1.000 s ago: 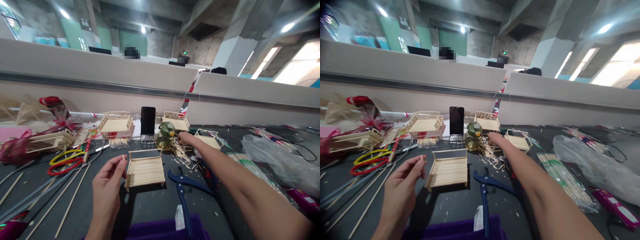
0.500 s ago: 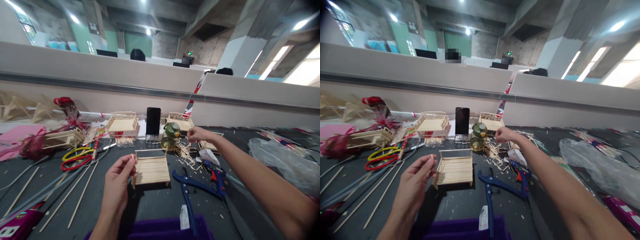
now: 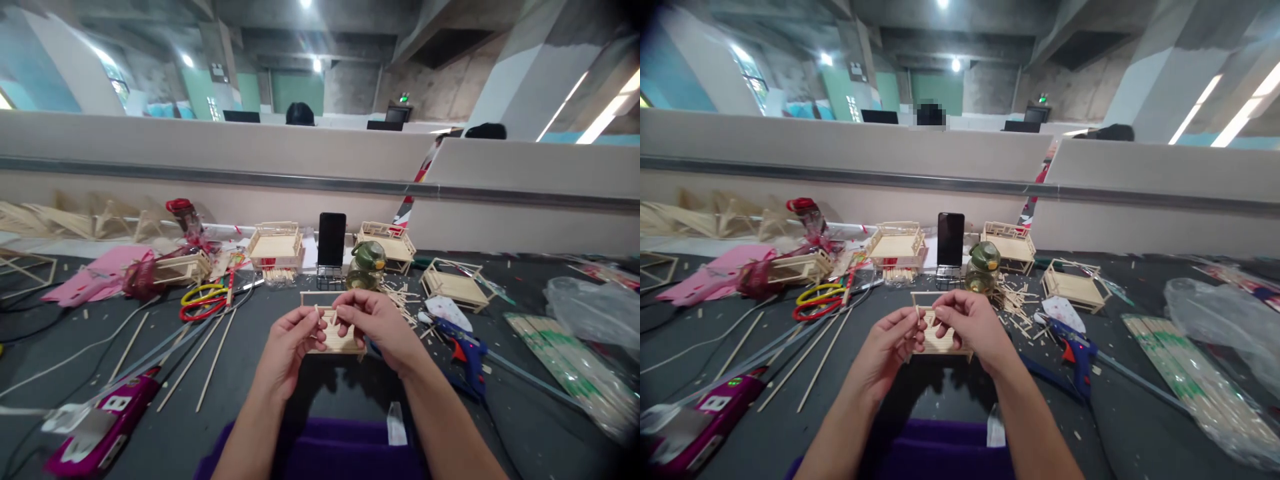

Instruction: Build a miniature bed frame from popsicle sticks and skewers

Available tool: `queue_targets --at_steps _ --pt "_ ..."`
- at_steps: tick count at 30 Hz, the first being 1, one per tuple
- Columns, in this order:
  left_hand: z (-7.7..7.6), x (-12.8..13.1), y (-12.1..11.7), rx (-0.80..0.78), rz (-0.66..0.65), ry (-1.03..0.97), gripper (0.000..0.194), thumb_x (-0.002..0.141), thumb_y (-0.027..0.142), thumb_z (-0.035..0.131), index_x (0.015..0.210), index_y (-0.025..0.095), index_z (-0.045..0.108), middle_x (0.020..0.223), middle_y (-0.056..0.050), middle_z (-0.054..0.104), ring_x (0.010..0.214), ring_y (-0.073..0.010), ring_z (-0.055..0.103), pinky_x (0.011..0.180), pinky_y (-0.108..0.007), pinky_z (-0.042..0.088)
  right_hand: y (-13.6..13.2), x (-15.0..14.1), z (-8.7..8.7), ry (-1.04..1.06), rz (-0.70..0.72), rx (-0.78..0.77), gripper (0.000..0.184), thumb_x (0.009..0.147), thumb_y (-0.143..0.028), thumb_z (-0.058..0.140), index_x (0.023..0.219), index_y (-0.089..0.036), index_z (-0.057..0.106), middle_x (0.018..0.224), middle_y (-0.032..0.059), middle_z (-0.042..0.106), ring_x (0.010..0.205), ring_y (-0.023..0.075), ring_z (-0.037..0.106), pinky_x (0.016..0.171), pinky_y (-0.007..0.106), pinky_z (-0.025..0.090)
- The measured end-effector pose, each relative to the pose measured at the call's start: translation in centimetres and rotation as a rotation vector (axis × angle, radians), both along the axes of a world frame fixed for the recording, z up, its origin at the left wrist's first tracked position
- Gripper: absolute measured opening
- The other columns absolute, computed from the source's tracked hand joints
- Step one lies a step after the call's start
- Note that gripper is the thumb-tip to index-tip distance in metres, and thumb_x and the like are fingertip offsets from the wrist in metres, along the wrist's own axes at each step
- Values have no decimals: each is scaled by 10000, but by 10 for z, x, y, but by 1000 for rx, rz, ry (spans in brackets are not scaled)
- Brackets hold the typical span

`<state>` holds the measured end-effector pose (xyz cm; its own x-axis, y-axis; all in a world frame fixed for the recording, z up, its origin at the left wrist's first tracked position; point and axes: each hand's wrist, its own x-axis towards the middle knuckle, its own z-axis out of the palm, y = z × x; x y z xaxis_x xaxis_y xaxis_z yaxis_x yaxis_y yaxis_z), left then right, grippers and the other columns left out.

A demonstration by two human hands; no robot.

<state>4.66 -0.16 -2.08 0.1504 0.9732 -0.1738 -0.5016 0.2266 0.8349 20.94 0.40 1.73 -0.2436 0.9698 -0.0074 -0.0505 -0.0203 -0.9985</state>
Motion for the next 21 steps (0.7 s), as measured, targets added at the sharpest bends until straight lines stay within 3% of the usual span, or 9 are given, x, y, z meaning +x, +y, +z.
queue_targets --at_steps 7,13,21 --pt "-3 3 0 53 -33 142 281 676 329 804 883 141 770 726 -57 707 619 -120 643 579 -208 531 1 -5 -21 -76 -153 51 260 719 -409 726 810 -166 715 571 -31 576 447 74 437 396 193 330" --pt "-3 7 -1 73 -46 222 263 690 318 789 884 140 779 803 -102 747 669 -154 675 594 -223 533 1 -4 -27 -86 -183 121 221 741 -379 709 801 -167 715 612 -16 616 457 78 458 417 203 355" --pt "-3 5 0 62 -112 228 252 708 301 780 911 151 779 758 -92 751 651 -154 686 591 -220 537 0 -1 -33 -100 -184 128 184 755 -350 696 810 -175 712 609 -21 613 481 86 467 443 207 360"
